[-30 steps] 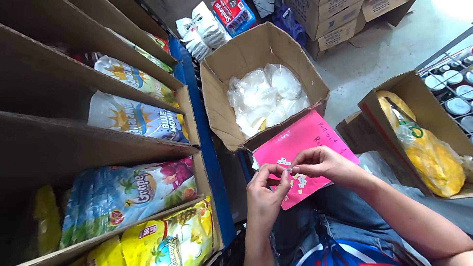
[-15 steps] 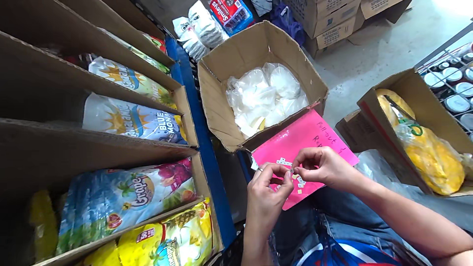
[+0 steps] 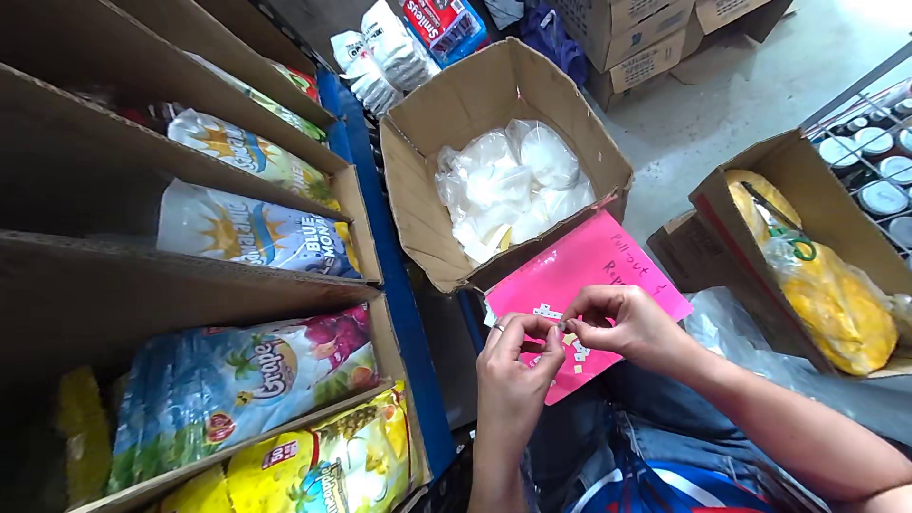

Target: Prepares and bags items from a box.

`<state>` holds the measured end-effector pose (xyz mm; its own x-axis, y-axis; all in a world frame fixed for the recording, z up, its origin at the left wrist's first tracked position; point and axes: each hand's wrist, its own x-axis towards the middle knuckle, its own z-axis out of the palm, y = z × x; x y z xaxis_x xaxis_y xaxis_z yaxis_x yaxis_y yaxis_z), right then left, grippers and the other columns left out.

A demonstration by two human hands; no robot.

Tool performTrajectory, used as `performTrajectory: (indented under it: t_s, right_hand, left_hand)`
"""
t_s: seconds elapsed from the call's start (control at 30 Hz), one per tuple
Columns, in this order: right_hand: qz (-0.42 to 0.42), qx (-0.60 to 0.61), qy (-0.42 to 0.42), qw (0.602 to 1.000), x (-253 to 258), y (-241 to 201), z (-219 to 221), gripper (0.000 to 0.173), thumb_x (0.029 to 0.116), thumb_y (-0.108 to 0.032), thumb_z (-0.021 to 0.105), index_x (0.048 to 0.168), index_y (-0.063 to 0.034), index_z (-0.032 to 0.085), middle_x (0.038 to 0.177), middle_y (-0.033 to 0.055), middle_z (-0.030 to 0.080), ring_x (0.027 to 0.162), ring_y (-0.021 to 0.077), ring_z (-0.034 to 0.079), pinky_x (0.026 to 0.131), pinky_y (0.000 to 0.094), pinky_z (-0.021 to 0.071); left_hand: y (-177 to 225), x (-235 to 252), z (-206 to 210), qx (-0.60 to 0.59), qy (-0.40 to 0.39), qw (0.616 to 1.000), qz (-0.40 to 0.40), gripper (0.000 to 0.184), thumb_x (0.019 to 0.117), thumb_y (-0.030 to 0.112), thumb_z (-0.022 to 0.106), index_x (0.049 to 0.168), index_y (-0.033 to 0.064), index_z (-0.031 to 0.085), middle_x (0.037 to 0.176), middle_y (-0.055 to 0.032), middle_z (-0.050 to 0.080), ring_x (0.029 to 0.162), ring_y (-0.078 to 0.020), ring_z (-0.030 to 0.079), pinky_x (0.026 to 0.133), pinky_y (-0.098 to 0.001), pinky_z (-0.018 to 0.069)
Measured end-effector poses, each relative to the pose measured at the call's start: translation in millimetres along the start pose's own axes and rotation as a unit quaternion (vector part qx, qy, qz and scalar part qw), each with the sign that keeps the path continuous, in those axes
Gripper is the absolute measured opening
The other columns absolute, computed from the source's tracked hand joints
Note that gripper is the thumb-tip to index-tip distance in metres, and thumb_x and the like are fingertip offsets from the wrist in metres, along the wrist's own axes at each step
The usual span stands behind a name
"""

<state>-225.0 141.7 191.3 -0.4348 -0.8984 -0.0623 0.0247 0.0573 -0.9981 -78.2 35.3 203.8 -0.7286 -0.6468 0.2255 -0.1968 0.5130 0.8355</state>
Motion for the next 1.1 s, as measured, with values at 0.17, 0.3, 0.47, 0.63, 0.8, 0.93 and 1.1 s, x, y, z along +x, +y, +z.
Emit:
performTrajectory:
  t_s: [0.17, 0.3, 0.47, 0.63, 0.8, 0.93, 1.1]
  right_hand:
    - [-0.036, -0.008, 0.086, 0.996, -0.7, 5.0, 8.4, 0.012, 0.0941, -0.011, 0.065, 0.095, -0.0039, 0.074, 0.084, -0.0060, 0.067, 0.068, -0.0089, 0.054, 0.062, 0.0083, 0.0450]
    - [-0.126, -0.042, 0.149, 0.980, -0.9, 9.3, 15.7, 0.013, 0.0939, -0.009, 0.066, 0.096, -0.0011, 0.075, 0.087, -0.0015, 0.067, 0.070, -0.0083, 0.053, 0.063, 0.0073, 0.0445]
    - [-0.190, -0.100, 0.183, 0.959, -1.9, 8.5, 19.4, 0.012, 0.0919, -0.007, 0.068, 0.094, 0.0008, 0.076, 0.087, 0.0035, 0.070, 0.074, -0.0053, 0.057, 0.068, 0.0074, 0.0463]
    - [-0.224, -0.122, 0.201, 0.946, -2.6, 10.0, 21.1, 0.011, 0.0900, -0.005, 0.069, 0.095, 0.0021, 0.076, 0.088, 0.0062, 0.071, 0.076, -0.0033, 0.059, 0.069, 0.0075, 0.0466]
    - [-0.240, -0.148, 0.203, 0.938, -2.9, 11.8, 21.6, 0.011, 0.0910, -0.007, 0.070, 0.096, -0.0002, 0.077, 0.090, 0.0065, 0.072, 0.078, -0.0004, 0.061, 0.071, 0.0101, 0.0476]
    - [-0.234, -0.162, 0.197, 0.938, -2.3, 12.8, 19.3, 0.011, 0.0915, -0.009, 0.070, 0.096, -0.0024, 0.077, 0.089, 0.0051, 0.072, 0.079, 0.0015, 0.061, 0.073, 0.0136, 0.0480]
    - [-0.225, -0.161, 0.184, 0.943, 1.3, 13.5, 15.6, 0.011, 0.0908, -0.010, 0.070, 0.095, -0.0031, 0.078, 0.088, 0.0043, 0.072, 0.079, 0.0007, 0.062, 0.073, 0.0129, 0.0479]
  left_hand:
    - [0.3, -0.3, 8.8, 0.075, 0.080, 0.992, 0.067, 0.013, 0.0888, 0.013, 0.071, 0.095, 0.0021, 0.072, 0.097, -0.0079, 0.067, 0.091, -0.0053, 0.062, 0.077, -0.0132, 0.0511]
    - [6.6, -3.5, 18.5, 0.096, 0.113, 0.984, 0.095, 0.011, 0.0882, 0.011, 0.070, 0.094, 0.0035, 0.075, 0.096, -0.0077, 0.067, 0.095, -0.0059, 0.061, 0.081, -0.0118, 0.0483]
    - [8.5, -1.0, 26.9, 0.101, 0.138, 0.981, 0.090, 0.011, 0.0870, 0.009, 0.070, 0.094, 0.0010, 0.076, 0.094, -0.0087, 0.066, 0.088, -0.0041, 0.061, 0.076, -0.0101, 0.0485]
    - [9.5, 0.1, 29.2, 0.076, 0.144, 0.984, 0.071, 0.012, 0.0863, 0.008, 0.072, 0.093, -0.0019, 0.075, 0.095, -0.0105, 0.067, 0.086, -0.0031, 0.064, 0.073, -0.0103, 0.0525]
    - [8.6, 2.5, 28.8, 0.087, 0.141, 0.984, 0.070, 0.012, 0.0862, 0.010, 0.071, 0.091, -0.0012, 0.073, 0.094, -0.0094, 0.066, 0.086, -0.0040, 0.063, 0.074, -0.0104, 0.0521]
    - [2.9, 7.2, 28.1, 0.099, 0.130, 0.983, 0.085, 0.011, 0.0857, 0.012, 0.070, 0.088, 0.0016, 0.071, 0.091, -0.0070, 0.065, 0.087, -0.0056, 0.062, 0.076, -0.0116, 0.0503]
    - [-6.8, 12.6, 28.3, 0.059, 0.109, 0.988, 0.092, 0.012, 0.0852, 0.013, 0.069, 0.087, 0.0012, 0.069, 0.089, -0.0065, 0.066, 0.086, -0.0055, 0.062, 0.076, -0.0129, 0.0504]
